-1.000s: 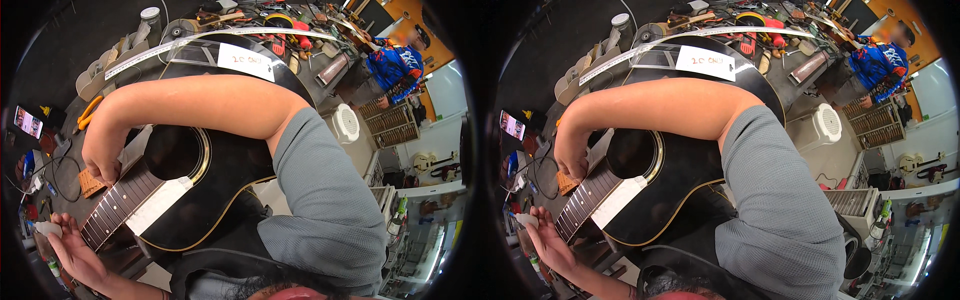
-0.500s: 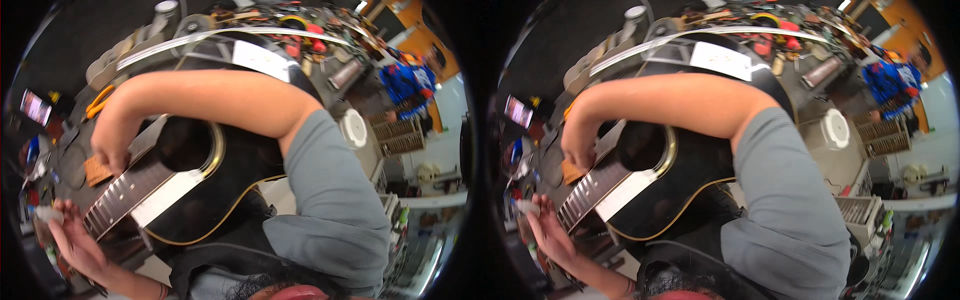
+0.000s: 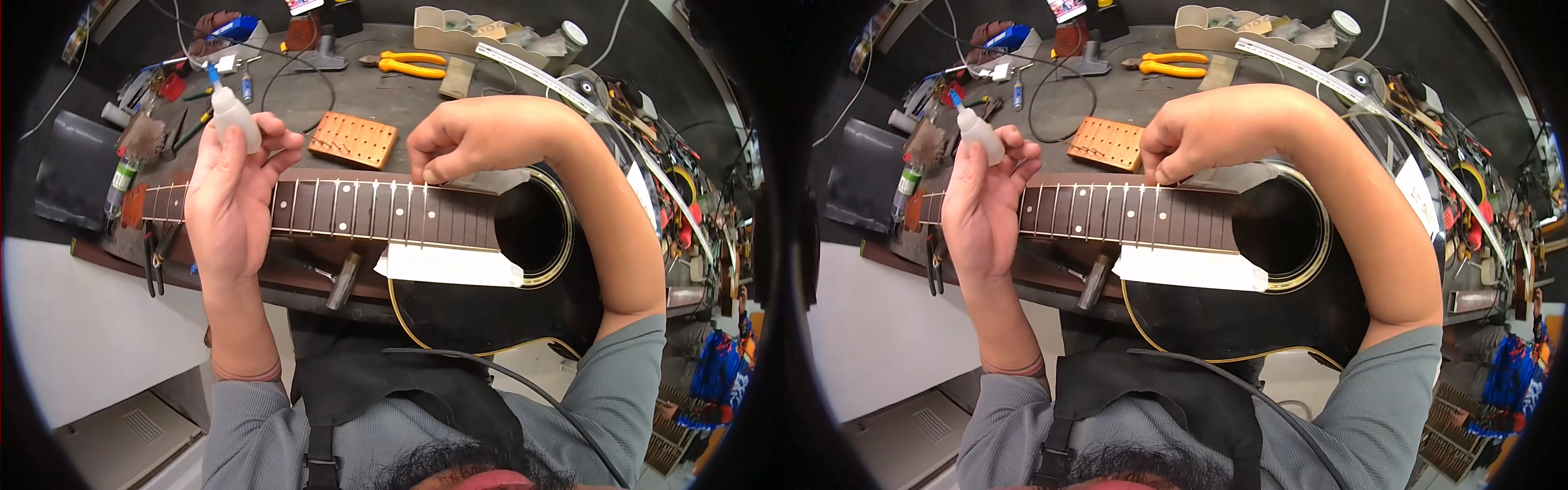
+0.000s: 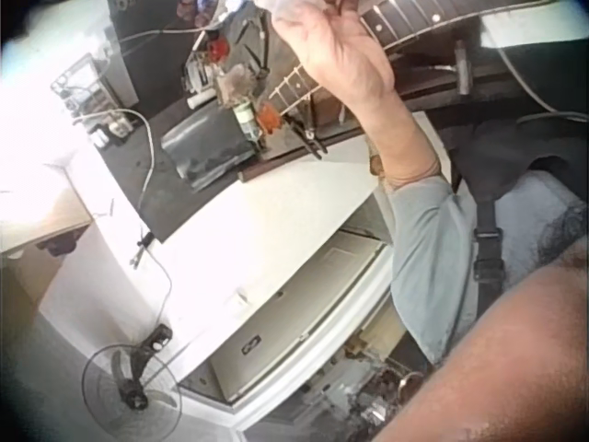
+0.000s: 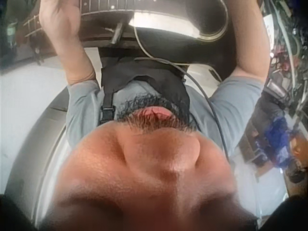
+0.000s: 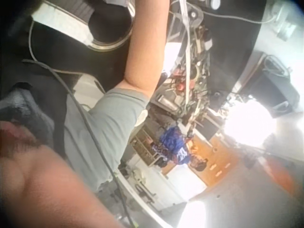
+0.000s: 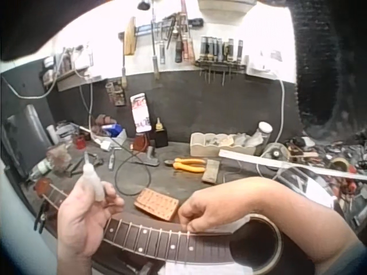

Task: The person repairs a guitar fretboard by applying glue to fret slots and inserting frets. They use a hammer to tap the frets into place and a blue-handled tool to adjust them. The process involves repeated application of glue and hammering to secure the frets.

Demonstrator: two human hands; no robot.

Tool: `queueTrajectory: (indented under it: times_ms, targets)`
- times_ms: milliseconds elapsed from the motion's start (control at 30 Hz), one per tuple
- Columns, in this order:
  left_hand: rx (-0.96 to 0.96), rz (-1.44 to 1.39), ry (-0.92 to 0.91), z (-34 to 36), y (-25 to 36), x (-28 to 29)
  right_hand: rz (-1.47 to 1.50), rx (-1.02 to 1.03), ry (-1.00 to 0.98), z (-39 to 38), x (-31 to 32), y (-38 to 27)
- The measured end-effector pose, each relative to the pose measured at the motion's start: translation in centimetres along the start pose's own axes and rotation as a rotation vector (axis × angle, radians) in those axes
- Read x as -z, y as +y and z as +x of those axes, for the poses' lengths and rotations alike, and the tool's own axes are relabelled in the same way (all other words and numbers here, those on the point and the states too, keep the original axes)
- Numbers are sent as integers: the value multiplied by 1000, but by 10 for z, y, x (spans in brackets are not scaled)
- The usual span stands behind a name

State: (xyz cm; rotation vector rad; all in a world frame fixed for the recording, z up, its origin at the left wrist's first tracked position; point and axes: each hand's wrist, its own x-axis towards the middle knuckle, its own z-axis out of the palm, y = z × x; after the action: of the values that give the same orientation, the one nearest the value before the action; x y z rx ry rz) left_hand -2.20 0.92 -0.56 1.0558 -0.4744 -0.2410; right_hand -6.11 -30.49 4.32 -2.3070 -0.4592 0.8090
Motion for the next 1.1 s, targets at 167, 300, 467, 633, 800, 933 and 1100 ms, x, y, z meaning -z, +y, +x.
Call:
queueTrajectory:
  times_ms: [167, 300, 467, 633, 800, 933, 1100]
  targets:
    - [1, 6, -5, 3, -1, 0, 22, -36, -2, -2, 0, -3]
    - [0, 15, -5, 3, 0, 0, 3, -55, 6, -2, 1, -7]
    - [-10, 14, -28, 5, -2, 5, 27, 0, 12, 0, -1, -2]
    - [-16, 21, -65, 5, -5, 11, 27, 0, 24, 0, -3, 1]
    - [-18, 31, -17, 5, -2, 3, 12, -7, 31, 0, -3, 0]
    - [-11, 30, -15, 4, -2, 2, 12, 17, 32, 1, -4, 4]
    - [-24, 69, -4, 3, -2, -1, 9, 36, 35, -3, -3, 3]
